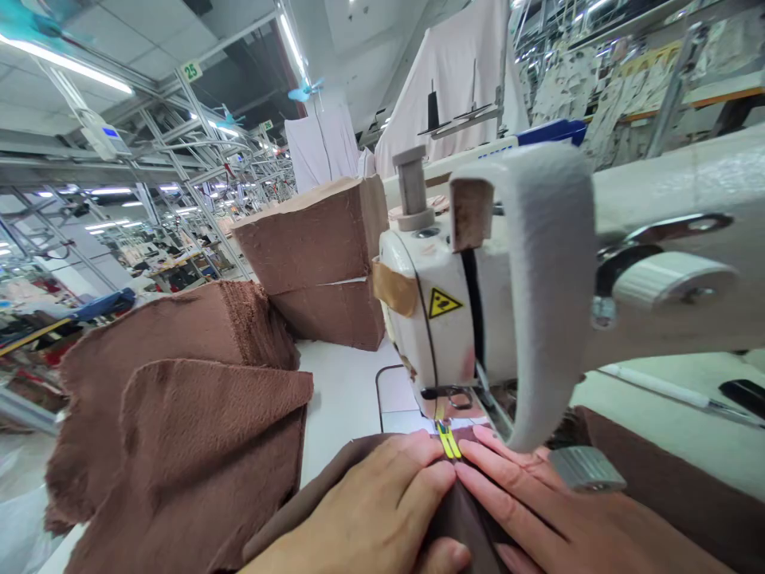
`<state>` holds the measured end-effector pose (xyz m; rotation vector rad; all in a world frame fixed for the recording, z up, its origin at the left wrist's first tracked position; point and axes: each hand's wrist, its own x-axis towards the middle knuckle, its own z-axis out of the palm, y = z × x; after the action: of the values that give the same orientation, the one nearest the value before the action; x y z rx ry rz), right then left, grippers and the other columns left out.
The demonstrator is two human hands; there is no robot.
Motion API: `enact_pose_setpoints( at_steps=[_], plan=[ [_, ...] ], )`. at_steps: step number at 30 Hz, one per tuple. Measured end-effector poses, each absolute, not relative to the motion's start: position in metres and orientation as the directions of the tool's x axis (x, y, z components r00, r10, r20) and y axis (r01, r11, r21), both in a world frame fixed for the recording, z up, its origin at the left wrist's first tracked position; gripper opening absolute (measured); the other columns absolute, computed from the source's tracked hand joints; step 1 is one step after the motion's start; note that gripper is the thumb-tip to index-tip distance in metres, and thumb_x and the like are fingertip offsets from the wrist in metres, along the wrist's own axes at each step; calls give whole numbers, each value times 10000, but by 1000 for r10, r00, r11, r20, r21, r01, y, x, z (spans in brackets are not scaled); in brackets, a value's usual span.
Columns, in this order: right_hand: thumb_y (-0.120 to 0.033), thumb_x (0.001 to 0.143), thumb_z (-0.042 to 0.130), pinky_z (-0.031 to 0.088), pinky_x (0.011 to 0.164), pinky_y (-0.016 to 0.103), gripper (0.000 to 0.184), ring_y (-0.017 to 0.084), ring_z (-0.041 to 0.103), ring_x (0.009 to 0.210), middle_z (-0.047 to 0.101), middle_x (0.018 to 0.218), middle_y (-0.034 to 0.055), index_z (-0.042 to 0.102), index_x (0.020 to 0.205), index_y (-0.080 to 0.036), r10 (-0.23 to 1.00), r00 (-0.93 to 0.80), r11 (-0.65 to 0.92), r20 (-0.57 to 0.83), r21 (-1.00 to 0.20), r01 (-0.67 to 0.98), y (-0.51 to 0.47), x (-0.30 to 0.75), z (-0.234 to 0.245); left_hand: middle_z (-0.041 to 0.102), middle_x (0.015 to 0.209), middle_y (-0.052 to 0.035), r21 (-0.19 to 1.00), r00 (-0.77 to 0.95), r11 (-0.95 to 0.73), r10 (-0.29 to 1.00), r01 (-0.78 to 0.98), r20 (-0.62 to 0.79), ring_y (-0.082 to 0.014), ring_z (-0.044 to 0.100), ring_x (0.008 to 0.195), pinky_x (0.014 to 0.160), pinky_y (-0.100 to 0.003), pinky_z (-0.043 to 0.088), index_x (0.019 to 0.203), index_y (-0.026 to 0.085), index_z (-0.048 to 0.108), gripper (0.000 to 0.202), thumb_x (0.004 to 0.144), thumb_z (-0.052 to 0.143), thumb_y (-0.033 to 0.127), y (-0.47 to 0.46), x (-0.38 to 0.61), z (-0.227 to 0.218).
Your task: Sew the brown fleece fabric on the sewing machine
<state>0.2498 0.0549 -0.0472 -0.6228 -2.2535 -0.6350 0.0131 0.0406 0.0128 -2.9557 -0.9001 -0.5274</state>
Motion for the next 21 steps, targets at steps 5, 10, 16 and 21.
enact_pose_setpoints(
  at_steps=[5,10,16,21],
  plan=[
    [-84,984,265,575,779,265,441,148,731,943,765,1110,61,660,1169,-143,257,-608,741,751,250,623,58,246,-28,664,1365,-194,149,757,-818,572,556,316,-274,610,1332,1141,-402,507,1339,107,480,351,1083,468,347,41,15,19],
    [-88,1008,287,541,713,267,423,114,724,897,765,1111,20,689,1108,-171,269,-659,766,702,260,588,54,252,-7,640,1377,-195,186,744,-799,600,571,294,-278,599,1319,1125,-439,512,1308,121,505,304,1085,427,311,44,17,23],
    [-105,1000,307,443,995,365,404,209,653,1050,740,1131,48,695,1091,-171,267,-617,820,740,162,549,39,254,-18,700,1176,-155,80,805,-864,493,497,329,-255,655,1120,1011,-389,547,1207,107,602,276,1085,373,203,47,19,27],
    [-174,863,477,544,990,431,507,273,632,1187,686,1287,88,611,1350,-205,393,-617,806,682,68,588,7,263,-50,710,1116,-147,66,835,-880,469,471,288,-242,644,1054,993,-389,553,1198,79,637,288,1068,403,185,33,25,35]
  ],
)
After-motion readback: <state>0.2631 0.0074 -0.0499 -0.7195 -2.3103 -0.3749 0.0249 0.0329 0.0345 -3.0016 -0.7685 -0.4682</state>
